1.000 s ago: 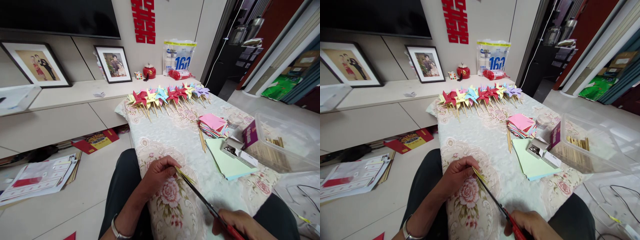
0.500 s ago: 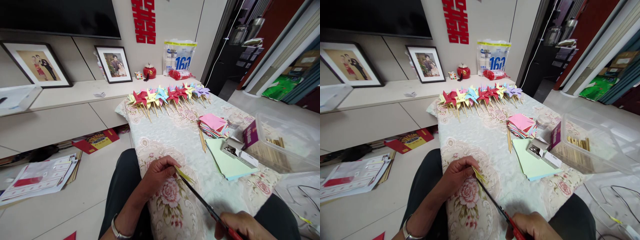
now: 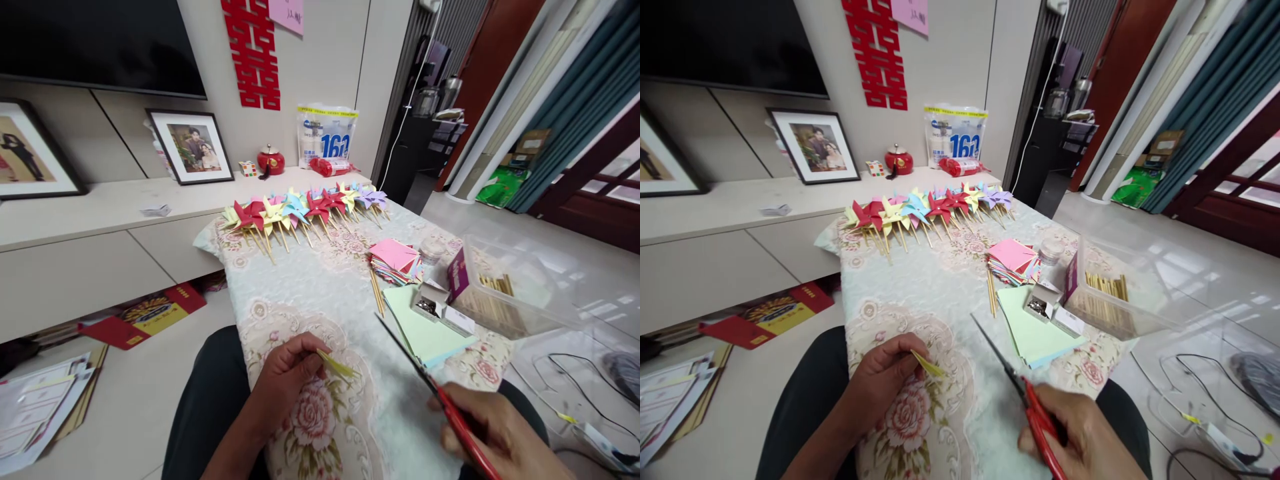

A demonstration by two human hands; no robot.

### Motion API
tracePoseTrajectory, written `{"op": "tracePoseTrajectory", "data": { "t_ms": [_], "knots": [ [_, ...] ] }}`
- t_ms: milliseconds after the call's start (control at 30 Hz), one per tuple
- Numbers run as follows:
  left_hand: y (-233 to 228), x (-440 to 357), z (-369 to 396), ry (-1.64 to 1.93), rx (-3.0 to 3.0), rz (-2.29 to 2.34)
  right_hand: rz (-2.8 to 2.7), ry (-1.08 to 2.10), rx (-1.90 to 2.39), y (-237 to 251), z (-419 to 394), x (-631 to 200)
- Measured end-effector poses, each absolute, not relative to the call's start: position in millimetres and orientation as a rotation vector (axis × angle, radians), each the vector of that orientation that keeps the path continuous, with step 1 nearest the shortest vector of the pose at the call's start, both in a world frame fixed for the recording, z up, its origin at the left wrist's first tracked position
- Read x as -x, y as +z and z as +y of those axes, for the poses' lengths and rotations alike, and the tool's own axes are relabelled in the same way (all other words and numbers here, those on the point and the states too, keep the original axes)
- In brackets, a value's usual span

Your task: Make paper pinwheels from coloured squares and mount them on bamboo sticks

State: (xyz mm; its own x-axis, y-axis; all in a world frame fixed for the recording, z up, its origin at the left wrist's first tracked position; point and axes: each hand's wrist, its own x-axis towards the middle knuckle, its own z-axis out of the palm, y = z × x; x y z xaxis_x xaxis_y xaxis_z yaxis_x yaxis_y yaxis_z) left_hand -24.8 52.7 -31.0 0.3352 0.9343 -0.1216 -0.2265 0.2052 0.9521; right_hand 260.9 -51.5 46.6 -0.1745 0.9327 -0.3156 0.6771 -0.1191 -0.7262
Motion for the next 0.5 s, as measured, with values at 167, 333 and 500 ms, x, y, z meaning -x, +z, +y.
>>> {"op": "tracePoseTrajectory", "data": {
  "t_ms": [167, 333, 500],
  "knots": [
    [-28, 24, 53, 0.961, -1.026, 0.875, -2.011, 0.380, 2.166, 32, -28, -287],
    [-31, 22, 53, 0.956, -0.947, 0.874, -2.075, 0.068, 2.344, 11, -9, -301],
    [-29, 18, 55, 0.992, -0.837, 0.898, -2.083, -0.025, 2.335, -1, 0, -304]
  ]
}}
